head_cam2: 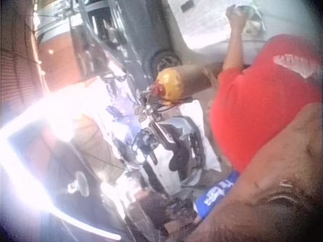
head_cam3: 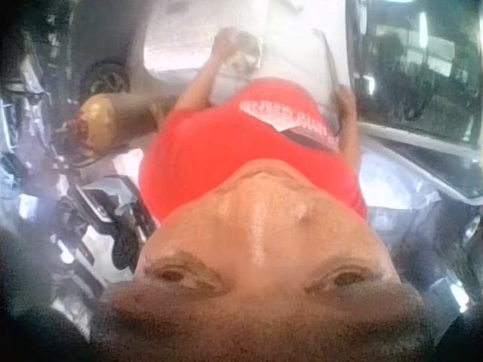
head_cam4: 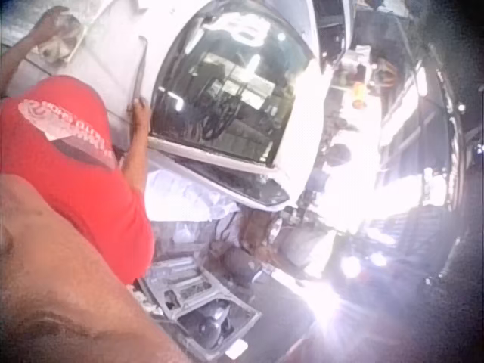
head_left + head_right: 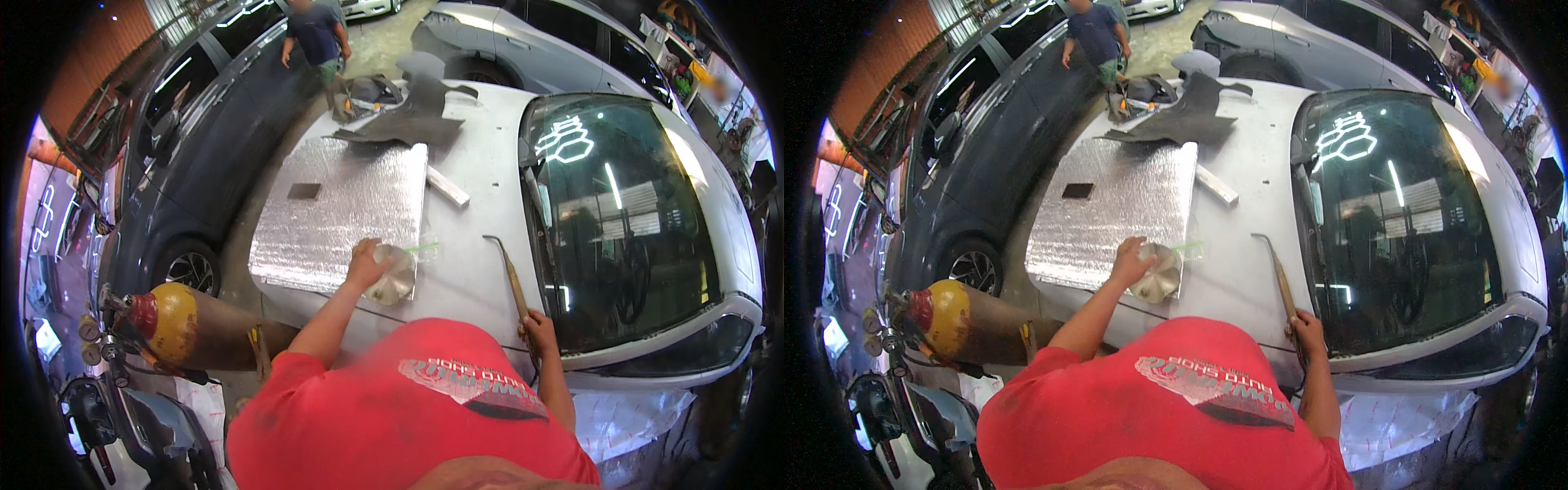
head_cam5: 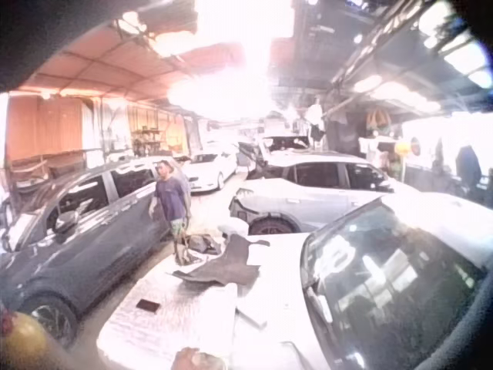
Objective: The person handles a welding torch and a metal disc near a white car, then works on a detached car bumper with a wrench and fasteners. They remove and install fasteners on the bumper while another person assists.
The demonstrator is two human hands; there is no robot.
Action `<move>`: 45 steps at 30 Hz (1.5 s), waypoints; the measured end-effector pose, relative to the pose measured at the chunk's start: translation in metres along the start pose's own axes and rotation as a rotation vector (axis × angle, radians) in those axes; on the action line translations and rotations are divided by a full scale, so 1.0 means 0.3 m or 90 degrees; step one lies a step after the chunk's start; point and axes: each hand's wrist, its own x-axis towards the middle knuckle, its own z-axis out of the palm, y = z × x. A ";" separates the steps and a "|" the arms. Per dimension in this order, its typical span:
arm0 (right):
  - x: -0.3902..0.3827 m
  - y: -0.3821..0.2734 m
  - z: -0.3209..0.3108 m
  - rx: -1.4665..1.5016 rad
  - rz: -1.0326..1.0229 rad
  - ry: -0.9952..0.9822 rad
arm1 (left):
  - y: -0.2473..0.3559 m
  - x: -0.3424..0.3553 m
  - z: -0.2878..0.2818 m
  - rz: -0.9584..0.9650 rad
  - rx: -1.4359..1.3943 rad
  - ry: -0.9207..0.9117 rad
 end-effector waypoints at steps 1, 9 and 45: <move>0.007 0.011 0.017 -0.057 -0.025 0.035 | -0.016 -0.002 -0.009 -0.008 0.005 -0.008; -0.001 0.068 0.185 -0.561 -0.203 0.286 | -0.117 -0.136 -0.072 -0.026 -0.009 0.049; 0.027 0.023 0.285 -0.744 -0.261 0.309 | -0.055 -0.941 -0.326 -0.101 -0.103 -0.094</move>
